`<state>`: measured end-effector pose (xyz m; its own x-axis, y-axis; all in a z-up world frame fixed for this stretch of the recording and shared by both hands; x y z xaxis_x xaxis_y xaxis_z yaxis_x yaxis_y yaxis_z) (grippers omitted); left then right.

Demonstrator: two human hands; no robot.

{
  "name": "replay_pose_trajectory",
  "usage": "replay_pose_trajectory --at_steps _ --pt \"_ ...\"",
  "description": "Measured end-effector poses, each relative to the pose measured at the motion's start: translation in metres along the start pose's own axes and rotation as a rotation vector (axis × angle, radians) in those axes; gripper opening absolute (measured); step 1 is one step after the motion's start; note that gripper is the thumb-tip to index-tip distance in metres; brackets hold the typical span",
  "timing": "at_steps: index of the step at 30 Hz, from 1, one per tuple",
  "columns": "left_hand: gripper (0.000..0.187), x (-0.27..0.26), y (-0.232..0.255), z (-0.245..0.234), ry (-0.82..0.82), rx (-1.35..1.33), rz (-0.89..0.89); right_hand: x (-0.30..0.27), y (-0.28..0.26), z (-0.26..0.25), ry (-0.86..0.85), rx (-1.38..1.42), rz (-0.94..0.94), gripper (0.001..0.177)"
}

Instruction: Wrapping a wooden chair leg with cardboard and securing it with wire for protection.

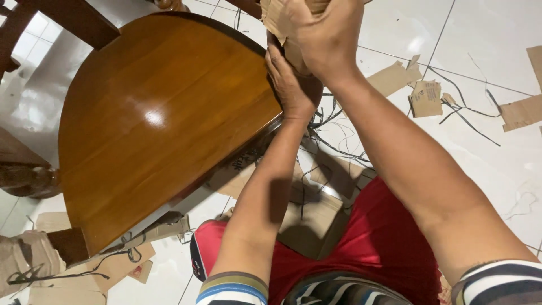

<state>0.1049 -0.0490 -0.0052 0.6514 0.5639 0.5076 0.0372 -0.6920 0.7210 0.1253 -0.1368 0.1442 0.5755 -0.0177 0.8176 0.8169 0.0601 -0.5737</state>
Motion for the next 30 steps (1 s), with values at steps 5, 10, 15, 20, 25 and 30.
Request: replay_pose_trajectory --at_steps 5,10,15,20,25,30 --pt "0.091 0.001 -0.055 0.047 -0.036 0.082 -0.028 -0.049 0.012 0.001 -0.139 -0.030 0.187 0.063" --pt "0.064 -0.009 -0.080 0.073 -0.067 0.339 0.044 -0.072 0.028 -0.001 -0.248 -0.103 0.496 0.028" --pt "0.064 0.017 -0.015 -0.015 -0.215 -0.016 0.048 -0.072 0.030 0.004 -0.235 -0.174 0.492 0.032" --pt "0.050 0.039 0.013 -0.075 -0.608 -0.179 -0.091 -0.077 0.029 0.009 -0.230 -0.156 0.562 0.038" --pt "0.052 0.038 0.007 -0.072 -0.541 -0.196 -0.023 -0.079 0.026 0.017 -0.214 -0.041 0.514 0.024" --pt "0.035 0.030 -0.001 -0.055 -0.513 -0.111 -0.033 -0.073 0.014 0.027 -0.243 -0.007 0.438 0.018"
Point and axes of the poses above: each hand's wrist, its own x-axis towards the middle knuckle, its own z-axis out of the palm, y = z × x, the point moved 4 cm from there along x, towards the middle knuckle, and after that the axes turned 12 degrees about x, right-handed, at the moved point
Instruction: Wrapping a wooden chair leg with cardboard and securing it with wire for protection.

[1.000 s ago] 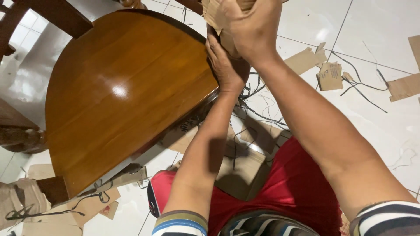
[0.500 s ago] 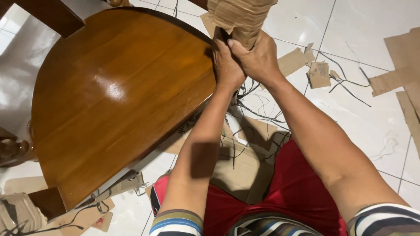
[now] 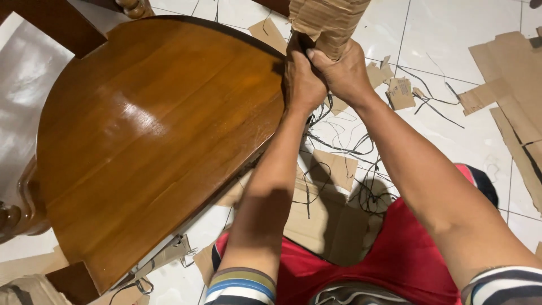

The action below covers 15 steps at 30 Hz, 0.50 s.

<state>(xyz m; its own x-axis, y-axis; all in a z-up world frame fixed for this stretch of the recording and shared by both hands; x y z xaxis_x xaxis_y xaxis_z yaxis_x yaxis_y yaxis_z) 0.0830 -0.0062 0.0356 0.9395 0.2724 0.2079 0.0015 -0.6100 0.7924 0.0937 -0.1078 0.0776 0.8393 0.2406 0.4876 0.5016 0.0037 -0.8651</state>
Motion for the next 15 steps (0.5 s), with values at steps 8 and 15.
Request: replay_pose_trajectory --at_steps 8,15 --pt "0.032 0.017 -0.053 0.062 0.141 -0.189 -0.447 0.001 0.044 -0.010 0.117 -0.134 0.003 0.009" --pt "0.010 0.035 -0.073 0.085 0.455 0.201 0.206 0.005 -0.002 -0.012 0.417 -0.169 0.220 0.046"
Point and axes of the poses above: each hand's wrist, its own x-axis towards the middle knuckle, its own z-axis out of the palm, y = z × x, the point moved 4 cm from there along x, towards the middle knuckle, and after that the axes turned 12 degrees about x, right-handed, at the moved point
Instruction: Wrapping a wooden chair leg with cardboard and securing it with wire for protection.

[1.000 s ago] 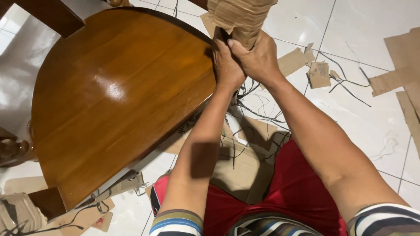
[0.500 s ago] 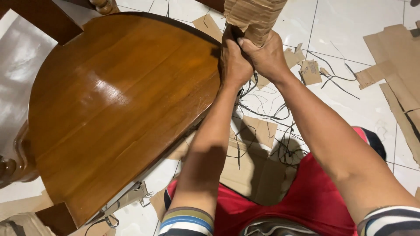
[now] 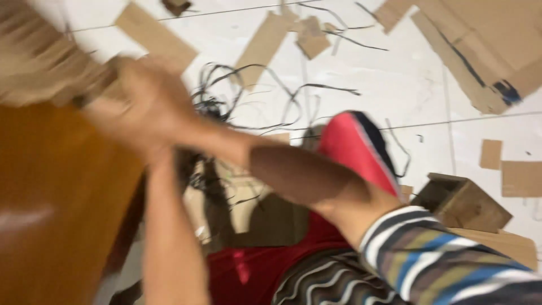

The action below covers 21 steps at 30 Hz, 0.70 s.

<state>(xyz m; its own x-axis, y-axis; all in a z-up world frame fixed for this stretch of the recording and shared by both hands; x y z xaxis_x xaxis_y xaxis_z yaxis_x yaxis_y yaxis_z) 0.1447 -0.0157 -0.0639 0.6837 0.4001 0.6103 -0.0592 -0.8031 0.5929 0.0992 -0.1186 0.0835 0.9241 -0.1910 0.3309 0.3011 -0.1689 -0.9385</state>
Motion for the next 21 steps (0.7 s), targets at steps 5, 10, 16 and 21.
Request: replay_pose_trajectory --at_steps 5,10,16,21 --pt "0.018 -0.001 0.044 -0.061 -0.100 -0.163 0.032 -0.005 0.102 0.001 -0.468 0.130 -0.166 0.076" --pt "0.038 0.005 0.081 -0.066 0.013 -0.267 0.246 0.024 0.193 -0.173 -0.672 0.084 0.265 0.050" --pt "0.045 -0.010 0.039 -0.076 0.069 -0.113 0.130 0.035 0.491 -0.369 0.259 -0.023 0.347 0.025" --pt "0.055 -0.002 0.080 -0.066 -0.011 -0.160 0.234 0.061 0.526 -0.442 0.247 -0.541 0.643 0.031"
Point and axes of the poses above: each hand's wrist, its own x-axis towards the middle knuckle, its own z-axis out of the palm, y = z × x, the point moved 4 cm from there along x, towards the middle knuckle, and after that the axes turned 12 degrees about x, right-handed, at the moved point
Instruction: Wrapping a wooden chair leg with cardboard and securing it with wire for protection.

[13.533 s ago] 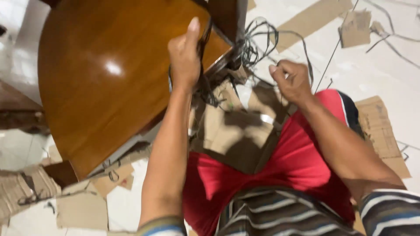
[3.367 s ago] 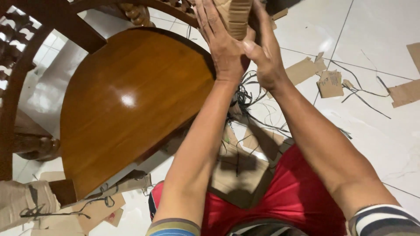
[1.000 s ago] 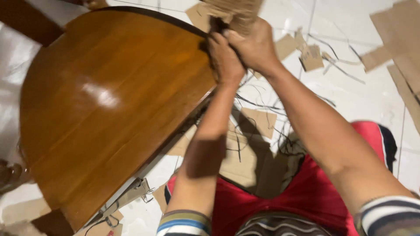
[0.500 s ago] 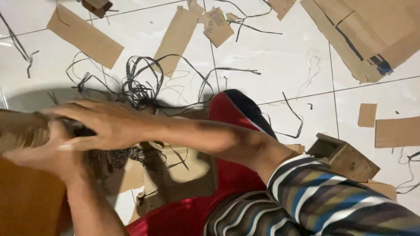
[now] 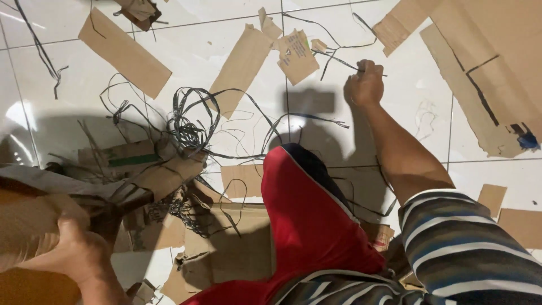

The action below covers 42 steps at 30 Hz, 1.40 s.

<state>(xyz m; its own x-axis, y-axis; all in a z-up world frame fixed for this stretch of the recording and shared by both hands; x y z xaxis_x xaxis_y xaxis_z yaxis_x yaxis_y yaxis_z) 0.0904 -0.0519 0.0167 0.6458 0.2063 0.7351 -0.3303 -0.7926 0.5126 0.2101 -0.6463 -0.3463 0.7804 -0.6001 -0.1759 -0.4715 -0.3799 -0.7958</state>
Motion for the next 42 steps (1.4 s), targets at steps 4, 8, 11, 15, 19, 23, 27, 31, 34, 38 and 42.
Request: replay_pose_trajectory --at_steps 4,8,11,15,19,23,27,31,34,38,42 --pt "0.061 -0.039 -0.093 -0.044 0.214 0.094 -0.266 0.016 0.037 0.019 -0.107 -0.266 -0.128 0.027" --pt "0.073 -0.034 -0.070 -0.035 0.180 -0.003 -0.258 -0.024 0.023 0.016 -0.126 -0.293 -0.139 0.006" --pt "0.054 -0.020 -0.043 -0.021 0.166 0.053 -0.310 -0.069 0.012 0.000 -0.243 -0.080 -0.030 0.023" --pt "0.064 -0.025 -0.046 -0.025 0.104 0.020 -0.219 -0.097 0.042 0.003 -0.435 -0.275 -0.397 0.021" --pt "0.069 -0.029 -0.057 -0.037 0.110 0.230 -0.188 -0.054 0.036 0.004 -0.130 0.041 -0.504 0.030" --pt "0.036 -0.054 -0.124 -0.068 0.341 -0.068 -0.703 0.012 -0.033 0.003 -0.096 0.057 -0.446 0.046" --pt "0.048 -0.014 -0.027 -0.018 0.038 0.231 -0.127 0.046 -0.029 0.023 -0.334 -0.178 -0.291 0.042" --pt "0.044 -0.014 -0.024 -0.012 0.124 0.092 -0.286 0.036 -0.008 0.030 -0.407 -0.447 -0.052 0.016" --pt "0.057 -0.022 -0.039 -0.018 0.112 0.023 -0.231 -0.001 0.004 0.019 -0.338 -0.426 -0.099 0.023" --pt "0.058 -0.010 -0.018 -0.007 0.077 -0.025 -0.359 -0.053 -0.010 -0.022 -0.192 0.001 -0.206 0.025" --pt "0.068 -0.004 -0.006 -0.004 0.071 -0.022 -0.394 -0.085 0.021 -0.041 -0.088 0.987 0.477 0.027"
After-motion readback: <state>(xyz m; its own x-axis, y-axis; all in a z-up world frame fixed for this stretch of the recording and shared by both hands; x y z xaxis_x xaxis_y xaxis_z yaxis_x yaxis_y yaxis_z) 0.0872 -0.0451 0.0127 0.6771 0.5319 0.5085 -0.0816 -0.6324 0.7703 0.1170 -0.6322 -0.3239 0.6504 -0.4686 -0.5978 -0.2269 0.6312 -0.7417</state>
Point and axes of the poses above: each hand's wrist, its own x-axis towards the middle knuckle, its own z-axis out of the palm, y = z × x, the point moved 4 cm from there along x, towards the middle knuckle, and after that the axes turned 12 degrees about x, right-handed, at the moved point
